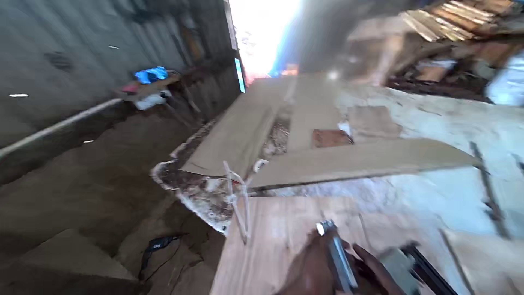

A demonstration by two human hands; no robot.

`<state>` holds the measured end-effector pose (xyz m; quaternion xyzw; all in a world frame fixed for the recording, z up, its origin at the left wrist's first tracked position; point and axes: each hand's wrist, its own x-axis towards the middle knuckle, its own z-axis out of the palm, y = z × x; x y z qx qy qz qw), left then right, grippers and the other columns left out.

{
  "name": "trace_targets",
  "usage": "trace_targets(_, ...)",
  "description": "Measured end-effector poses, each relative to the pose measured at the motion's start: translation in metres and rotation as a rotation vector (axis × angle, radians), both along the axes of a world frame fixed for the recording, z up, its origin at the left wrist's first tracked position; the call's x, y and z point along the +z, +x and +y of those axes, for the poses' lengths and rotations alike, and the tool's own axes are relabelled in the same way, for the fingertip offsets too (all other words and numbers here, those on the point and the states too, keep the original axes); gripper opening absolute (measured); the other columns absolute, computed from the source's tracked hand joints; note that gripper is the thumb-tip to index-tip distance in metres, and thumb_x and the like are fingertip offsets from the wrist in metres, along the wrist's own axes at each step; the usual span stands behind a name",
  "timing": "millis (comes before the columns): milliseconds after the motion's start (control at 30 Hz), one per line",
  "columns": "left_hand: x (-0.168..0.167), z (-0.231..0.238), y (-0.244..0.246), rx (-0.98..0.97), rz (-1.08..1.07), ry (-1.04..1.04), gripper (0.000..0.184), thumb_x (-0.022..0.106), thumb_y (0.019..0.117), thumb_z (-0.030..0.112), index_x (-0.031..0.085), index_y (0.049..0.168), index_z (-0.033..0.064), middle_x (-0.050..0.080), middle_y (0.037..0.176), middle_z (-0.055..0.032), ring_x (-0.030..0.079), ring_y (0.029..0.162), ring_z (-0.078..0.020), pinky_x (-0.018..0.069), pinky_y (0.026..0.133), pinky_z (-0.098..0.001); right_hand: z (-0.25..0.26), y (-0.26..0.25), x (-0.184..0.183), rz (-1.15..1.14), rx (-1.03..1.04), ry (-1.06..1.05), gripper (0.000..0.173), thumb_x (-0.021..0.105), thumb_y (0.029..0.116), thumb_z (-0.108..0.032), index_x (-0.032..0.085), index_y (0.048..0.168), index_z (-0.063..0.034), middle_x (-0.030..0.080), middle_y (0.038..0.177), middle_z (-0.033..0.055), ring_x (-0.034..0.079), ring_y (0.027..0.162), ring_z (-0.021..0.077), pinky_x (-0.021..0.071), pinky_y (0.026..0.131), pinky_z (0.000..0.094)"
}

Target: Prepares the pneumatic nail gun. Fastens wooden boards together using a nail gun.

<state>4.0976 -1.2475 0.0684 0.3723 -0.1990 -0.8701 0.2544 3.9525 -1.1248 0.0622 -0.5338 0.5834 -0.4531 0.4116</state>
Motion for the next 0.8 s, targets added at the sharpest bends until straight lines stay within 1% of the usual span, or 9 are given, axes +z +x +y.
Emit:
trace_targets(133, 0.011, 0.0, -0.005, 0.014, 0.086, 0.016, 0.045, 0.035, 0.1096, 0.038, 0.053, 0.127, -0.0004, 0.07, 0.106, -0.0175, 0.071, 0.095, -0.0296, 0.0602, 0.085, -0.0486, -0.007, 0.002, 0.016, -0.042, -0.144, 0.083, 0.081, 0.073, 0.0946, -0.035, 0.034, 0.157, -0.0015, 0.053, 0.148, 0.0143, 0.063, 0.123, 0.0201, 0.0561, 0.103, 0.0403)
trace_targets(267, 0.039, 0.007, -0.009, -0.033, 0.175, -0.008, 0.06, 0.037, 0.1044, 0.052, 0.049, 0.135, 0.0019, 0.068, 0.122, -0.0148, 0.067, 0.112, -0.0249, 0.0567, 0.096, -0.0475, -0.018, -0.006, 0.027, -0.058, -0.118, 0.314, 0.092, 0.069, 0.0946, -0.047, 0.02, 0.163, -0.0101, 0.051, 0.152, 0.009, 0.064, 0.122, 0.0166, 0.0562, 0.102, 0.0413)
trace_targets(333, 0.048, 0.006, -0.008, -0.104, 0.16, -0.01, 0.084, 0.041, 0.0954, 0.069, 0.036, 0.15, 0.0052, 0.06, 0.139, -0.014, 0.06, 0.125, -0.0249, 0.0535, 0.099, -0.0486, -0.027, -0.012, 0.029, -0.056, -0.103, 0.368, 0.09, 0.069, 0.0938, -0.05, 0.024, 0.163, -0.0135, 0.059, 0.143, 0.0094, 0.065, 0.121, 0.0173, 0.0547, 0.103, 0.0443)
trace_targets(433, 0.048, 0.002, -0.011, -0.145, 0.226, -0.008, 0.107, 0.035, 0.0888, 0.083, 0.017, 0.162, 0.0069, 0.037, 0.162, -0.0146, 0.04, 0.147, -0.0273, 0.0419, 0.113, -0.0496, -0.042, -0.027, 0.031, -0.168, -0.113, 0.397, 0.075, 0.071, 0.093, -0.037, 0.037, 0.155, -0.0125, 0.065, 0.128, 0.0096, 0.068, 0.107, 0.0161, 0.0586, 0.092, 0.0396)
trace_targets(533, 0.041, -0.001, -0.01, -0.127, 0.457, -0.027, 0.109, 0.047, 0.0868, 0.083, 0.027, 0.158, 0.0019, 0.041, 0.158, -0.0211, 0.043, 0.146, -0.0356, 0.0383, 0.117, -0.0532, -0.053, -0.043, 0.039, -0.436, -0.21, 0.471, 0.049, 0.06, 0.0955, -0.019, 0.049, 0.142, -0.0098, 0.066, 0.096, 0.007, 0.065, 0.068, 0.0144, 0.0578, 0.057, 0.0322)
trace_targets(567, 0.035, -0.005, -0.01, -0.153, 0.557, -0.065, 0.106, 0.05, 0.0876, 0.08, 0.031, 0.157, 0.0025, 0.04, 0.158, -0.0236, 0.041, 0.147, -0.0395, 0.0359, 0.119, -0.0571, -0.056, -0.049, 0.04, -0.537, -0.236, 0.474, 0.041, 0.055, 0.096, -0.016, 0.05, 0.136, -0.0089, 0.063, 0.086, 0.0052, 0.062, 0.061, 0.0136, 0.0561, 0.053, 0.0308)
trace_targets(633, 0.025, -0.011, -0.008, -0.197, 0.626, -0.188, 0.094, 0.049, 0.0923, 0.074, 0.039, 0.156, 0.0061, 0.04, 0.159, -0.0237, 0.039, 0.147, -0.0427, 0.0356, 0.117, -0.0629, -0.062, -0.067, 0.038, -0.699, -0.294, 0.424, 0.031, 0.048, 0.0994, -0.013, 0.051, 0.13, -0.0063, 0.063, 0.082, 0.0049, 0.063, 0.061, 0.0133, 0.0569, 0.056, 0.0298)
trace_targets(700, 0.015, -0.016, -0.004, -0.207, 0.525, -0.291, 0.083, 0.045, 0.0963, 0.071, 0.047, 0.152, 0.0103, 0.044, 0.158, -0.0196, 0.045, 0.144, -0.0406, 0.0423, 0.112, -0.0605, -0.072, -0.092, 0.034, -0.654, -0.399, 0.383, 0.034, 0.047, 0.102, -0.012, 0.049, 0.136, -0.0073, 0.067, 0.088, 0.0095, 0.065, 0.065, 0.0166, 0.0576, 0.059, 0.0323)
trace_targets(800, 0.001, -0.018, 0.005, -0.235, 0.297, -0.316, 0.071, 0.043, 0.1003, 0.065, 0.053, 0.144, 0.0109, 0.056, 0.148, -0.0177, 0.06, 0.129, -0.0374, 0.0532, 0.101, -0.054, -0.091, -0.146, 0.021, -0.11, -0.521, 0.455, 0.045, 0.056, 0.1039, -0.017, 0.045, 0.147, -0.0102, 0.07, 0.096, 0.0131, 0.069, 0.077, 0.0224, 0.0587, 0.071, 0.0406)
